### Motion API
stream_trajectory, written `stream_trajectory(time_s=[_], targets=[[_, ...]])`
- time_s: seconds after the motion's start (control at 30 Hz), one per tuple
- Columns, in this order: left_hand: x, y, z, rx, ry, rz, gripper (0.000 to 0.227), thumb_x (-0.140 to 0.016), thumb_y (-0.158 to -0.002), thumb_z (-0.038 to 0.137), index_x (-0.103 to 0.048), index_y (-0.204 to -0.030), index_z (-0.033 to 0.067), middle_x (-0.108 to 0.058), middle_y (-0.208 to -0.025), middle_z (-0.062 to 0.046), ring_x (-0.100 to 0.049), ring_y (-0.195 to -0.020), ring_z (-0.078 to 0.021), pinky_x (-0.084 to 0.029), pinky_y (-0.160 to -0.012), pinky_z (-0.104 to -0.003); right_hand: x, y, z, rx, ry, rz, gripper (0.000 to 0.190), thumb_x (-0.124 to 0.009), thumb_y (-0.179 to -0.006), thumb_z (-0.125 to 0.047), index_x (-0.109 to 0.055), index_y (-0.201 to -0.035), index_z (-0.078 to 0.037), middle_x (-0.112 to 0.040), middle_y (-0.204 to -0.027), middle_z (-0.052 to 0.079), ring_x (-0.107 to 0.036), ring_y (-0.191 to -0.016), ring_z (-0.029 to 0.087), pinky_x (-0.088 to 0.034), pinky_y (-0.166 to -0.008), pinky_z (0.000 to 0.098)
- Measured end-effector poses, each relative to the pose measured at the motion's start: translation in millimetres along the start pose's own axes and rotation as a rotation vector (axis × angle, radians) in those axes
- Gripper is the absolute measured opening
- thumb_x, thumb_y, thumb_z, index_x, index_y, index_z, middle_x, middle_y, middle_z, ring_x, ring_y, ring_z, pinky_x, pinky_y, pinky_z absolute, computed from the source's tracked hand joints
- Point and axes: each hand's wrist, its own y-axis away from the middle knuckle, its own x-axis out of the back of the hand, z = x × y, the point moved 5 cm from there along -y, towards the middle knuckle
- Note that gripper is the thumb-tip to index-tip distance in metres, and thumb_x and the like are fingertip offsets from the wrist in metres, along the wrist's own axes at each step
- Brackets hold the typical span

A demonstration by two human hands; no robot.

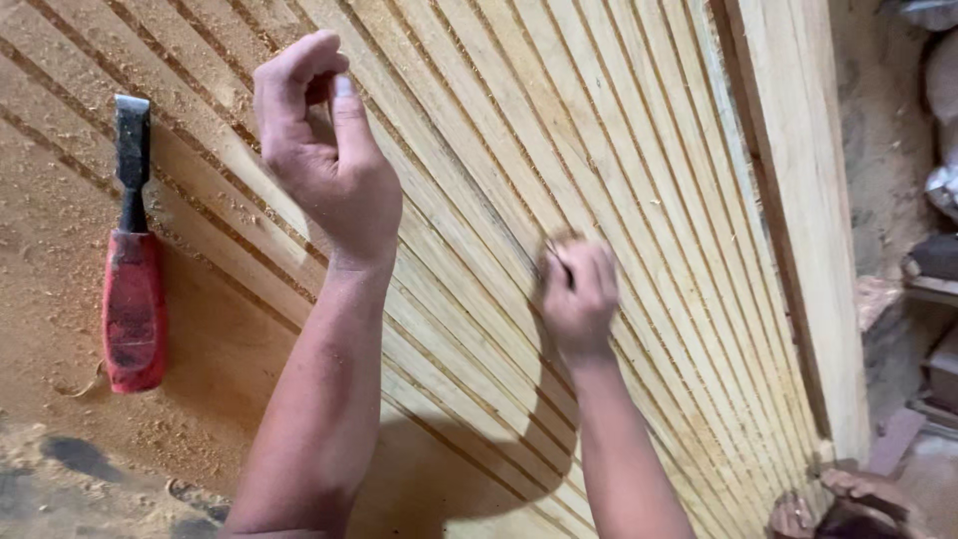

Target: The person sands a large wooden board with a sanding block, moving back and forth along the grain. A chisel rests on the board nearby. The person continues sanding different sections of the board throughout the clip.

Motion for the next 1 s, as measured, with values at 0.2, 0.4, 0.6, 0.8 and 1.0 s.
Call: stream_trajectory(time_s=[0.2,0.4,0.6,0.8,1.0], targets=[[0,1,1,-0.023,0.029,-0.032,0.020,-0.057,-0.109,-0.006,-0.066,-0.123,0.0050,-0.064,-0.112,-0.004,-0.063,-0.100,-0.0105,-0.055,-0.090,-0.025,-18,-18,-8,0.052,-0.011,0.070,0.009,-0.068,-0.093,0.006,-0.061,-0.095,0.000,-0.063,-0.095,0.017,-0.063,-0.094,0.036,-0.053,-0.089,0.0477],[-3,-2,-6,0.010,0.115,0.008,0.021,-0.058,-0.110,-0.005,-0.069,-0.124,0.0063,-0.066,-0.111,-0.004,-0.064,-0.097,-0.0105,-0.059,-0.088,-0.023,-26,-33,-14,-0.011,-0.040,0.010,0.008,-0.068,-0.095,0.007,-0.060,-0.097,0.003,-0.060,-0.097,0.018,-0.060,-0.092,0.036,-0.052,-0.083,0.0464],[1,2,-2,-0.041,0.040,-0.025,0.019,-0.057,-0.110,-0.006,-0.067,-0.122,0.0054,-0.065,-0.113,-0.003,-0.064,-0.100,-0.0106,-0.057,-0.091,-0.023,-5,-20,-22,0.014,-0.007,0.047,0.010,-0.066,-0.092,0.008,-0.060,-0.096,0.002,-0.059,-0.097,0.017,-0.061,-0.094,0.035,-0.053,-0.084,0.0455],[0,-1,-1,-0.014,0.046,-0.015,0.021,-0.057,-0.110,-0.007,-0.068,-0.122,0.0064,-0.065,-0.111,-0.002,-0.063,-0.098,-0.0097,-0.057,-0.088,-0.022,-51,-54,-22,0.046,-0.049,0.029,0.010,-0.068,-0.093,0.008,-0.060,-0.094,0.002,-0.059,-0.096,0.016,-0.060,-0.092,0.034,-0.052,-0.083,0.0454],[-2,0,3,-0.025,-0.010,-0.024,0.019,-0.058,-0.109,-0.005,-0.067,-0.121,0.0060,-0.064,-0.109,-0.003,-0.061,-0.096,-0.0098,-0.055,-0.086,-0.022,-3,-21,-26,0.021,0.038,0.047,0.009,-0.066,-0.091,0.010,-0.061,-0.093,0.003,-0.058,-0.094,0.017,-0.059,-0.091,0.035,-0.051,-0.081,0.0450]])
